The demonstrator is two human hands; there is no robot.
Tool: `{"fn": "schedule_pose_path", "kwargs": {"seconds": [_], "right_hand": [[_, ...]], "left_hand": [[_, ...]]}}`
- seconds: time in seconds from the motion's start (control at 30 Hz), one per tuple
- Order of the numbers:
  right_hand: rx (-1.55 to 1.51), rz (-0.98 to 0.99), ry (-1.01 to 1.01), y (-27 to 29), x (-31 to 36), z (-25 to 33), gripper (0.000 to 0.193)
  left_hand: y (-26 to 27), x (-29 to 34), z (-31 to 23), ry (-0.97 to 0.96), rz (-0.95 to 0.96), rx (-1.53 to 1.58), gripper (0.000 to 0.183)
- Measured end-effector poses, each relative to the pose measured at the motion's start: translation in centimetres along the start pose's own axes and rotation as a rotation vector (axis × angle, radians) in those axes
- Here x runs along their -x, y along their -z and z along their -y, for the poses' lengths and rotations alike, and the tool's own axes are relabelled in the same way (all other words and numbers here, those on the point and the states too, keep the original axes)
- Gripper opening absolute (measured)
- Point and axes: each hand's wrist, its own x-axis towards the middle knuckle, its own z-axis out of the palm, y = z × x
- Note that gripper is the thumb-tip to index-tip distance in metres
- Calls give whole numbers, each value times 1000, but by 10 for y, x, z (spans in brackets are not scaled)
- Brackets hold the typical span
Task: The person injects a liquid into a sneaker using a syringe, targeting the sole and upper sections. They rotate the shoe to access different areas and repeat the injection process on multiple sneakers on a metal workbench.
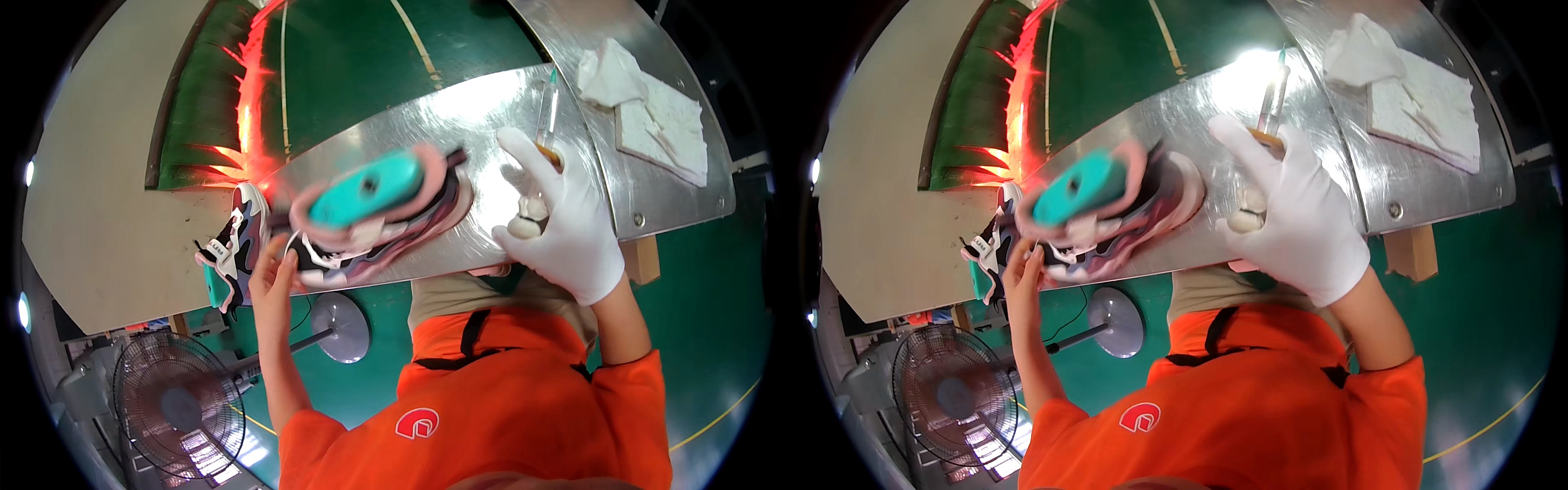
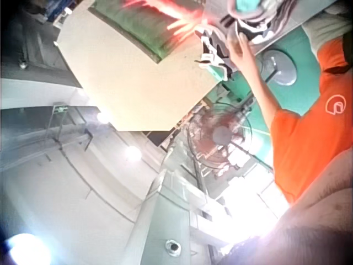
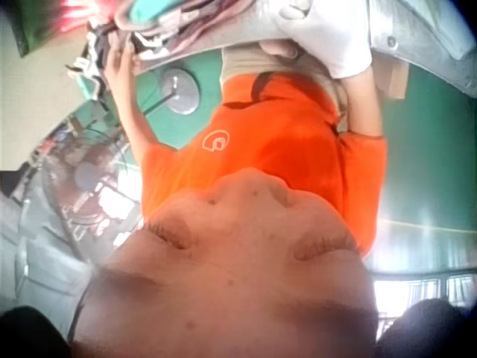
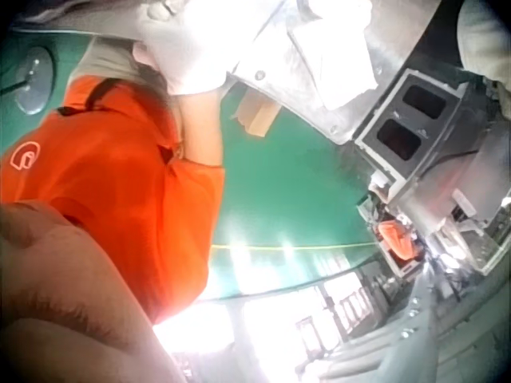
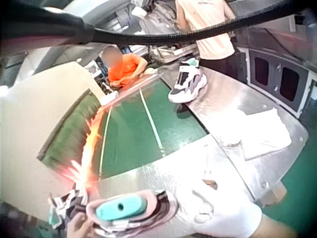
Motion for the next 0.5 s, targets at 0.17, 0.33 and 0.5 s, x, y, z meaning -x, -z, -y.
{"fn": "schedule_pose_path", "kwargs": {"seconds": [0.17, 0.33, 0.5], "right_hand": [[-106, -37, -38, 0, 5, -17, 76], [-253, 10, -51, 1, 8, -21, 76], [-391, 116, -121, 3, 0, -15, 73]], "left_hand": [[-14, -17, -40, -478, 309, -211, 69], [-54, -48, -48, -742, 456, -26, 87], [-69, -89, -78, -443, 359, -59, 84]]}}
